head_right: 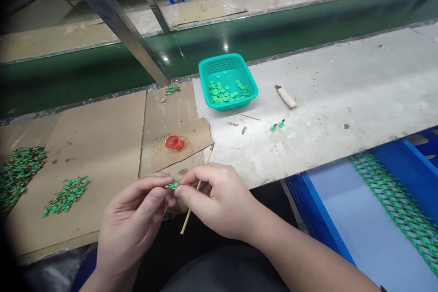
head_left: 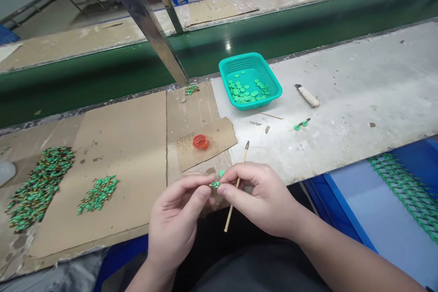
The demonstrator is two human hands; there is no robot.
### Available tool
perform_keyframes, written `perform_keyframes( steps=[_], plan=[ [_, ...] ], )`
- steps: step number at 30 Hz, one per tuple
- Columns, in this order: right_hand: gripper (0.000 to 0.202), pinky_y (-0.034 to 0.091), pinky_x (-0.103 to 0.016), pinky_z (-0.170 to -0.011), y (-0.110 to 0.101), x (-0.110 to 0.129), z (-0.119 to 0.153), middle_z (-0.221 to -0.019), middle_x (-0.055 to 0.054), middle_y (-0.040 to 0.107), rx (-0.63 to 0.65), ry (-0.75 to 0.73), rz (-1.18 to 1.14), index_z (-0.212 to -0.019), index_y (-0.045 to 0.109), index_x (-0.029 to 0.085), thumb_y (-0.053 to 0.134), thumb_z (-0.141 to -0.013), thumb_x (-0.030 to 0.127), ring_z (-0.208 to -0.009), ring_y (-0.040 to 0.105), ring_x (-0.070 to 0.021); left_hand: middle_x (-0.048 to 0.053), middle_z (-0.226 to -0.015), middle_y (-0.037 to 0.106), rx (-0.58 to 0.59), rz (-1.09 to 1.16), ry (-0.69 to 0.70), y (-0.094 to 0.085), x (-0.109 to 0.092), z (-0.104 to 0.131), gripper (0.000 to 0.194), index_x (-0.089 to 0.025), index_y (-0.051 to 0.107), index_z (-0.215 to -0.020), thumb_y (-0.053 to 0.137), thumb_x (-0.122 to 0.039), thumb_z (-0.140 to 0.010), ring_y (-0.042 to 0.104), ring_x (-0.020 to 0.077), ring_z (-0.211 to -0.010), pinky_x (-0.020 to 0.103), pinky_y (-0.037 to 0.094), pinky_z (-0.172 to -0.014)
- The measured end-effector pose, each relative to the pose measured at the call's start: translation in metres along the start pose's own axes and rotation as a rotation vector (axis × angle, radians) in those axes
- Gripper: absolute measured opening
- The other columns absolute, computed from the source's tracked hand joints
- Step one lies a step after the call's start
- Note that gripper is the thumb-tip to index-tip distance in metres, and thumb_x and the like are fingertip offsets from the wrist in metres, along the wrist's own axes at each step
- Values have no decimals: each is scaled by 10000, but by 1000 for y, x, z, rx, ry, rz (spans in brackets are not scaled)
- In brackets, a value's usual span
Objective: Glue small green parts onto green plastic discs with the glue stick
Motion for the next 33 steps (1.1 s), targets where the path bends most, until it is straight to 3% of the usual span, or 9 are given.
perform_keyframes(
  steps=[5, 9, 12, 15, 20, 25, 27, 30, 33],
  plan=[
    [104, 548, -256, -615, 3, -1, 1, -812, 9, 805, 2, -22, -36, -923, 807, 224, 810, -1021, 258, -679, 681, -138, 41, -948, 850, 45, 27, -11, -3, 6, -2, 243, -313, 962, -944, 1035, -544, -934, 771, 123, -688, 184, 663, -614],
    [110, 582, -260, -642, 2, -5, 3, -812, 10, 792, 17, -3, -39, -965, 824, 222, 818, -1043, 299, -702, 705, -145, 53, -903, 824, 85, 1, -9, -6, 9, -3, 275, -309, 956, -937, 1023, -576, -932, 796, 180, -726, 248, 681, -605],
    [192, 714, -334, -858, -9, -2, 8, -1081, -53, 895, 57, -72, -45, -1219, 835, 229, 686, -1102, 256, -962, 854, -205, 51, -940, 834, 34, -67, 44, -18, 8, -9, 275, -303, 944, -945, 993, -573, -962, 782, 158, -717, 233, 674, -636],
    [323, 736, -405, -1046, -30, 0, 12, -1270, -80, 906, 13, -129, 55, -1374, 791, 250, 554, -1159, 205, -1181, 885, -235, 60, -996, 868, 1, -227, 113, -27, 5, -16, 162, -311, 943, -936, 970, -464, -984, 838, 189, -915, 238, 706, -833],
    [257, 692, -353, -818, -51, 3, 7, -998, -8, 804, -166, -286, 447, -1360, 681, 283, 537, -1193, 151, -865, 814, -187, 70, -1038, 913, 75, -446, 128, -19, 12, -22, 144, -324, 959, -963, 896, -447, -1006, 872, 266, -982, 365, 741, -921],
    [455, 649, -359, -743, -45, 4, -3, -806, 88, 635, -182, -371, 461, -1580, 430, 303, 572, -1182, 134, -708, 714, -183, 54, -1067, 928, 85, -490, 95, -15, 18, -21, 170, -346, 966, -1004, 892, -499, -1012, 885, 262, -971, 358, 745, -881],
    [373, 663, -354, -763, -45, 3, -5, -885, 51, 742, -177, -336, 447, -1536, 472, 293, 571, -1203, 157, -755, 762, -180, 44, -1056, 928, 80, -497, 80, -15, 18, -21, 170, -348, 965, -996, 899, -504, -1006, 885, 255, -947, 345, 743, -855],
    [84, 688, -348, -845, -47, 2, -4, -1066, -22, 849, -179, -326, 490, -1270, 621, 283, 573, -1240, 222, -931, 844, -193, 18, -1072, 930, 78, -521, 83, -13, 18, -19, 137, -364, 966, -1006, 908, -489, -1011, 881, 234, -954, 320, 732, -865],
    [130, 709, -364, -926, -48, 2, 0, -1083, -31, 852, -196, -401, 547, -1165, 673, 279, 577, -1240, 233, -1009, 859, -212, 10, -1098, 933, 65, -565, 103, -12, 18, -17, 147, -363, 966, -1026, 903, -496, -1029, 878, 237, -979, 326, 728, -882]
  ],
)
Point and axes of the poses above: each hand's wrist, its own z-axis away from the middle knuckle, its own y-axis out of the palm, x = y × z, the point moved 6 cm from there along -z, towards the middle knuckle
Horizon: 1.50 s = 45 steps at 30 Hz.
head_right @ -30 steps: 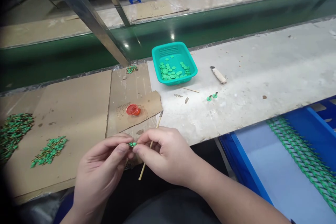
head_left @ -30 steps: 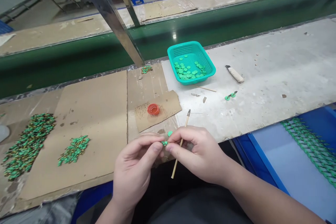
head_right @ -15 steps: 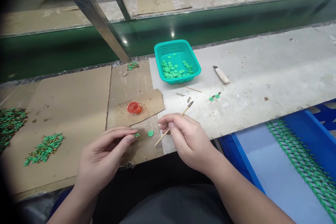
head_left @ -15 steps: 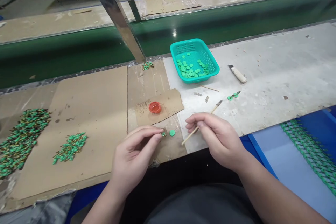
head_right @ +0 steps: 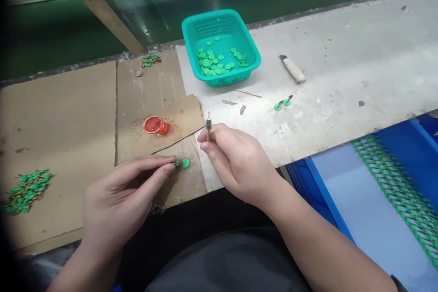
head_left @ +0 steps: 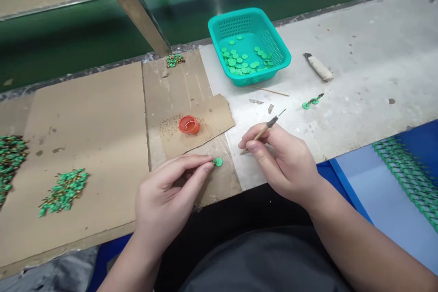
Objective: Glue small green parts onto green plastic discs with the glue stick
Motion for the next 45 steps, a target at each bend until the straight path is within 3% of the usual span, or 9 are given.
perform_keyframes(
  steps=[9, 16, 27, 36, 45],
  plan=[
    [116, 715, -362, -955, 1, -9, 8, -1133, -22, 820, -48, 5, -47, -1189, 657, 290, 583, -1255, 230, -1030, 836, -198, -42, -1112, 929, -9, -56, 7, 2, -2, 3, 89, -399, 962, -1060, 909, -471, -1054, 872, 209, -1013, 311, 709, -959],
    [125, 724, -382, -950, 1, -8, 7, -1115, -26, 817, -50, 11, -62, -1187, 661, 296, 576, -1264, 245, -1025, 838, -210, -38, -1123, 932, -7, -73, 7, 6, -5, 3, 97, -400, 963, -1044, 911, -482, -1052, 878, 223, -1010, 314, 712, -901],
    [121, 706, -364, -910, 1, -9, 7, -1073, -17, 801, -65, -32, -97, -1164, 679, 280, 610, -1255, 239, -979, 821, -199, -15, -1081, 930, 5, -116, 130, 5, -6, 0, 68, -369, 959, -1056, 907, -412, -1059, 875, 217, -948, 304, 712, -795],
    [130, 703, -393, -874, 0, -12, 8, -1062, -35, 802, -94, -111, -99, -1143, 700, 278, 628, -1251, 276, -970, 820, -230, -54, -1096, 927, -1, -174, 295, 6, -14, 1, 164, -374, 940, -1110, 913, -225, -1047, 872, 164, -990, 277, 716, -943],
    [102, 734, -358, -901, -5, -9, 10, -1135, -22, 840, -109, -116, -55, -1182, 715, 291, 662, -1251, 345, -1008, 855, -216, -82, -1053, 929, -41, -177, 372, 8, -16, 1, 163, -358, 950, -1073, 940, -202, -1028, 863, 111, -988, 224, 679, -971]
  ],
)
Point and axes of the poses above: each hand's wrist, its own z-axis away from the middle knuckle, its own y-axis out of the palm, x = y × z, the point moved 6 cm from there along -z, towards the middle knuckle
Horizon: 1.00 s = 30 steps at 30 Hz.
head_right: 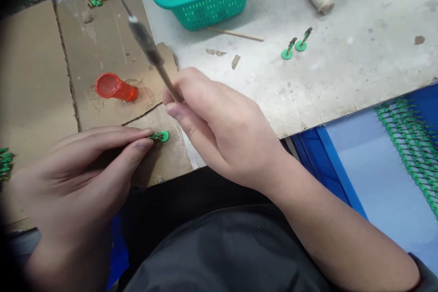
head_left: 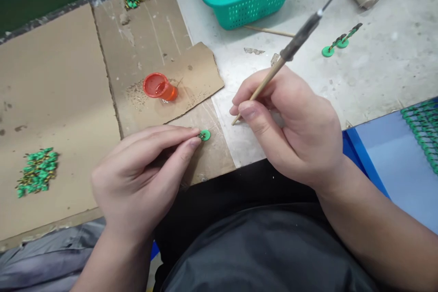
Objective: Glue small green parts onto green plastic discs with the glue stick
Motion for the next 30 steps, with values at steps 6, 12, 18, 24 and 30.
perform_keyframes(
  steps=[6, 12, 18, 24, 30],
  plan=[
    [90, 740, -352, -911, -2, 2, 1, -1162, -41, 858, 21, 36, 80, -1173, 741, 340, 686, -1223, 291, -1026, 865, -242, -69, -1070, 930, 12, -23, 41, 2, -5, 0, 177, -375, 956, -1097, 907, -212, -1049, 880, 165, -988, 300, 701, -945],
    [163, 760, -400, -1006, 0, 12, 2, -1166, -26, 876, 94, 6, 182, -1188, 763, 301, 649, -1205, 185, -1048, 863, -239, -68, -1094, 929, 41, -50, 1, 2, -4, 1, 216, -403, 950, -1110, 880, -203, -1069, 889, 200, -1025, 330, 706, -972],
    [173, 722, -359, -1052, 22, 19, 0, -1206, -1, 880, 153, -3, 150, -1211, 765, 347, 646, -1218, 221, -1135, 871, -233, -96, -1089, 931, -11, 16, 72, 2, -1, 1, 171, -379, 958, -1122, 912, -226, -1061, 879, 133, -978, 257, 697, -931],
    [156, 695, -376, -1103, 35, 16, 4, -1235, -2, 868, 163, -26, 177, -1213, 740, 333, 613, -1242, 248, -1153, 847, -230, -101, -1096, 933, -18, 7, 47, 3, 2, 3, 142, -365, 957, -1135, 917, -249, -1062, 876, 117, -977, 242, 688, -920],
    [136, 707, -411, -1109, 35, 15, 6, -1199, -2, 864, 137, -2, 149, -1204, 750, 335, 632, -1229, 272, -1138, 844, -245, -91, -1094, 933, -15, 0, 32, 3, 0, 4, 134, -353, 955, -1120, 921, -238, -1058, 884, 137, -971, 254, 700, -893]
  ],
)
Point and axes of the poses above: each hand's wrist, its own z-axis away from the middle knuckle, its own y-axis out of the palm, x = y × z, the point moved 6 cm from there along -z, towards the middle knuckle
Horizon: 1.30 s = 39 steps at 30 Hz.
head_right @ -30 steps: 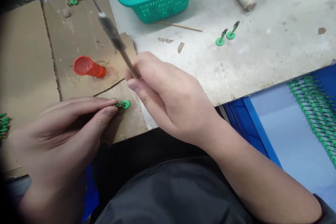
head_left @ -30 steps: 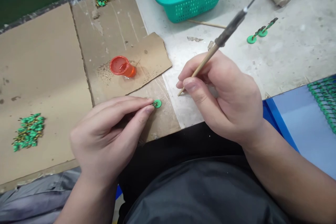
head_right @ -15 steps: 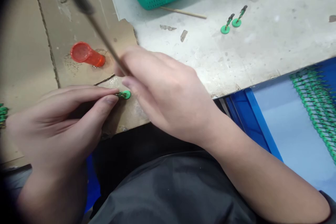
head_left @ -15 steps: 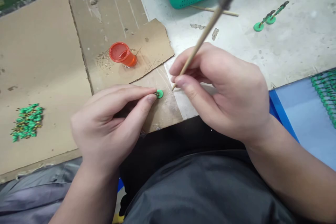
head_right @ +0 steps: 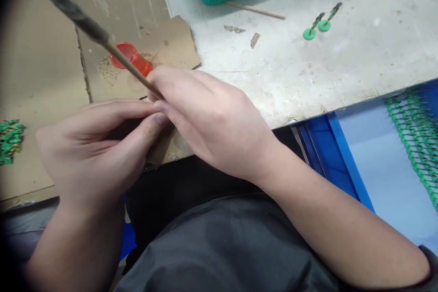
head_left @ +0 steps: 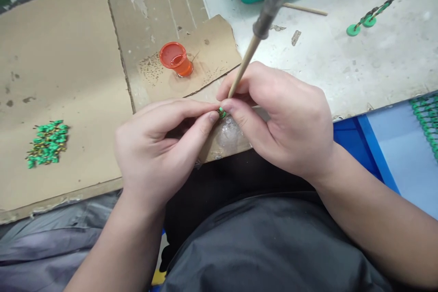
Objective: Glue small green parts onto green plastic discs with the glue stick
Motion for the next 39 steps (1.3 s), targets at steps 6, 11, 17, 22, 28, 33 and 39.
perform_keyframes(
  steps=[6, 11, 17, 22, 28, 33, 39],
  plan=[
    [129, 721, -446, -1071, 2, 0, -2, -1174, -32, 867, 27, 35, -40, -1134, 749, 333, 643, -1207, 317, -1131, 844, -286, -85, -1083, 935, 7, 28, -25, -1, 2, 0, 141, -353, 958, -1081, 927, -221, -1042, 875, 124, -970, 236, 682, -903],
    [137, 723, -434, -1046, 2, 2, -2, -1167, -41, 873, -4, 0, 13, -1142, 755, 323, 634, -1207, 329, -1095, 843, -282, -83, -1106, 937, -1, 15, -49, -1, 1, 1, 129, -358, 961, -1092, 927, -240, -1050, 878, 123, -982, 238, 684, -921],
    [124, 719, -394, -1026, 1, -1, 1, -1139, -39, 876, -45, -33, 19, -1124, 769, 332, 668, -1196, 331, -1078, 843, -267, -60, -1098, 938, 6, 31, -87, -2, 0, 1, 86, -330, 958, -1087, 923, -258, -1056, 883, 137, -991, 249, 686, -908],
    [102, 728, -394, -1008, 2, -1, 1, -1138, -30, 885, -39, -32, 26, -1140, 782, 348, 694, -1190, 348, -1067, 848, -269, -79, -1087, 935, 10, 37, -72, -1, 0, 0, 116, -355, 956, -1080, 920, -247, -1059, 877, 130, -964, 253, 689, -881],
    [107, 722, -418, -1021, 3, 1, 0, -1148, -33, 877, -35, -19, 7, -1132, 773, 349, 681, -1186, 356, -1070, 843, -281, -66, -1100, 935, 16, 23, -65, -2, 0, 0, 122, -365, 960, -1095, 914, -257, -1062, 887, 157, -973, 287, 711, -899],
    [108, 693, -412, -1023, 4, 2, -2, -1137, -30, 858, 3, 27, -30, -1100, 730, 341, 682, -1197, 345, -1087, 826, -279, -74, -1078, 933, 19, 26, -83, -1, 0, 0, 124, -366, 961, -1099, 912, -259, -1063, 890, 155, -939, 277, 719, -856],
    [240, 635, -374, -898, 9, 6, -2, -1014, -24, 798, -10, -33, -20, -1036, 696, 300, 588, -1249, 322, -950, 755, -232, -85, -1022, 931, 46, 89, -73, 0, 0, -5, 133, -343, 961, -1038, 905, -223, -1051, 870, 121, -857, 222, 688, -795]
  ],
)
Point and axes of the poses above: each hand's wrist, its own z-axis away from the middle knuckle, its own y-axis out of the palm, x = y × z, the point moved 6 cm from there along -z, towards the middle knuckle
